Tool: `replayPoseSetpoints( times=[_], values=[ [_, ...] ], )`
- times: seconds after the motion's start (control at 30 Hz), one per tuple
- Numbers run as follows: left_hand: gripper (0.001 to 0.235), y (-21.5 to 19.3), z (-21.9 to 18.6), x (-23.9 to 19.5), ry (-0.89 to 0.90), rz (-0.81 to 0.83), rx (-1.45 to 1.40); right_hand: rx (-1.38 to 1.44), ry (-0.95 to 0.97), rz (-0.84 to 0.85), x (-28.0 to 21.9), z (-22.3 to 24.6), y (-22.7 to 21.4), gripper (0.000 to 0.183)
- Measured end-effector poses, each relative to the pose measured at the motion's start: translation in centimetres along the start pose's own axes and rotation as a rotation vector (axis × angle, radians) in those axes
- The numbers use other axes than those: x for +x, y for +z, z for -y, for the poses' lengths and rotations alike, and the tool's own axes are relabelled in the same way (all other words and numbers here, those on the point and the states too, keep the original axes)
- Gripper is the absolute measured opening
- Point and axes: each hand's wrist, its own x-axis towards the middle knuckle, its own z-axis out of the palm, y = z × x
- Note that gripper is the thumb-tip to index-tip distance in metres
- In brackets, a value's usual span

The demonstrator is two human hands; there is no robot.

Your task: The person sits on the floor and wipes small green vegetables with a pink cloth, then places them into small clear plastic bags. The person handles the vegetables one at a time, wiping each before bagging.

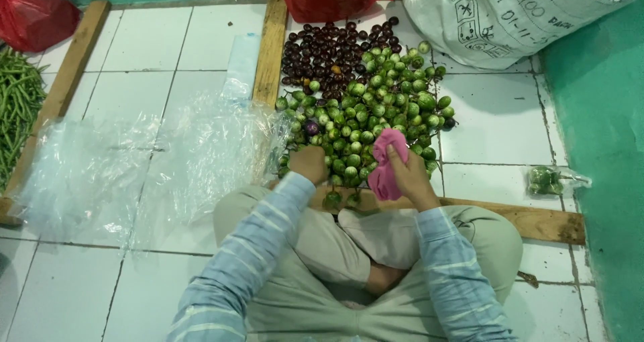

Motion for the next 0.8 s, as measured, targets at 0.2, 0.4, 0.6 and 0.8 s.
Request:
replayPoseSetpoints(
  times=[0.2, 0.4, 0.6, 0.8],
  values=[
    [0.053, -3.6, 3.0, 2.4, -0.028, 0.024, -0.230, 0.128, -0.006, -0.104, 3.7, -2.0, -1.4, 0.049],
    [0.048, -6.6, -0.9, 1.5, 0.126, -0.135, -0.236, 0.159, 0.027, -0.126, 2.6, 0.7, -1.4, 0.051],
    [0.056, -3.4, -1.1, 4.8, 0.088, -0.126, -0.141, 0.169, 0.003, -0.109, 3.2, -1.3, -0.8, 0.049],
    [0.044, -2.7, -0.6, 5.5, 0.078, -0.186, -0.279, 0.190, 0.008, -0.103, 1.3, 2.7, -1.1, 0.057]
  ],
)
